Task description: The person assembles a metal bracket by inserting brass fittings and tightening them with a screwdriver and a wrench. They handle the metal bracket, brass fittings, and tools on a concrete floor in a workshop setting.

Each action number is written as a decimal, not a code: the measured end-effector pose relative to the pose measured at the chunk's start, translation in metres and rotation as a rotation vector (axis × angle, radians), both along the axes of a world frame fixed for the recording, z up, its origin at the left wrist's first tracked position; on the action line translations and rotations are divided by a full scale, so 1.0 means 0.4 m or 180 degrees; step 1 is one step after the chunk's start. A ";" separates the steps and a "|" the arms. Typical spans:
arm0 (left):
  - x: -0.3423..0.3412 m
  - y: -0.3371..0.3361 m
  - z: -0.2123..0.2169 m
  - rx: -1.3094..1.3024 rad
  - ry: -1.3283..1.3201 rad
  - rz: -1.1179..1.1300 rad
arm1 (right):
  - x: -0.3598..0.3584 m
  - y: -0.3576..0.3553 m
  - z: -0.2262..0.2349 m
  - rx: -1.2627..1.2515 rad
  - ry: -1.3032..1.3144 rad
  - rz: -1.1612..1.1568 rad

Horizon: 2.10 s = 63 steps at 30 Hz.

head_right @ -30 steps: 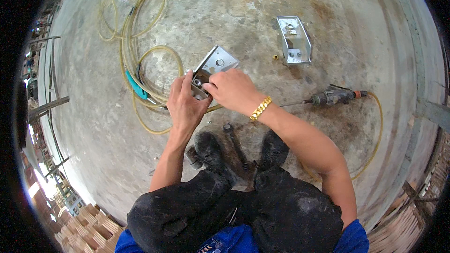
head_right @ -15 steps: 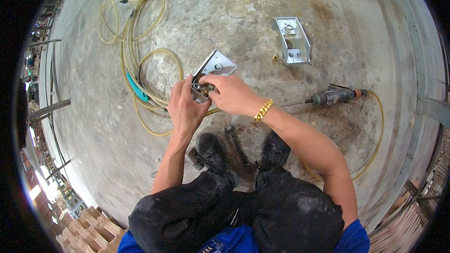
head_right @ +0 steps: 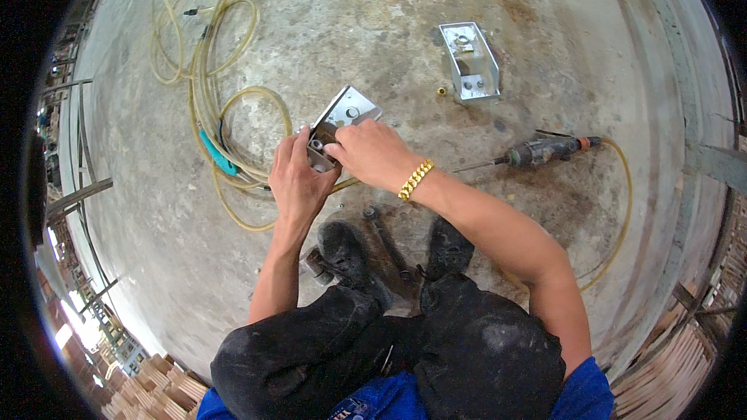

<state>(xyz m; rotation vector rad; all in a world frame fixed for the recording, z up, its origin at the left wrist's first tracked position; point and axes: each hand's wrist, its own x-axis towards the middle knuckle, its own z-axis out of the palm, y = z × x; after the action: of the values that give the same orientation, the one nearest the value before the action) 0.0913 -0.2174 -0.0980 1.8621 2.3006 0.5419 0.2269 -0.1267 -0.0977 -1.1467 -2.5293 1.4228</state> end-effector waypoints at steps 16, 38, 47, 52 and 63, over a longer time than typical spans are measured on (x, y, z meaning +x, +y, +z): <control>-0.004 0.001 0.007 -0.0110 -0.0092 -0.0028 | 0.009 -0.001 -0.015 0.0286 0.1347 -0.0094; -0.006 0.000 0.017 0.0048 -0.0190 0.0013 | 0.001 0.011 0.015 0.0028 0.0915 0.0096; -0.005 0.006 0.015 0.0030 -0.0210 0.0044 | 0.008 0.009 0.003 -0.0479 0.1405 -0.0607; -0.003 0.006 0.012 0.0065 -0.0208 0.0037 | -0.004 0.023 0.010 0.0046 0.0646 -0.0279; 0.001 0.013 0.005 0.0043 -0.0229 0.0062 | 0.023 0.022 -0.028 0.0220 0.1270 -0.0338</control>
<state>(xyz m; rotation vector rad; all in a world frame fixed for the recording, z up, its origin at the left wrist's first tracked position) 0.0919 -0.2121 -0.0962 1.7972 2.2769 0.6179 0.2363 -0.1180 -0.1088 -0.8673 -2.1913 1.3652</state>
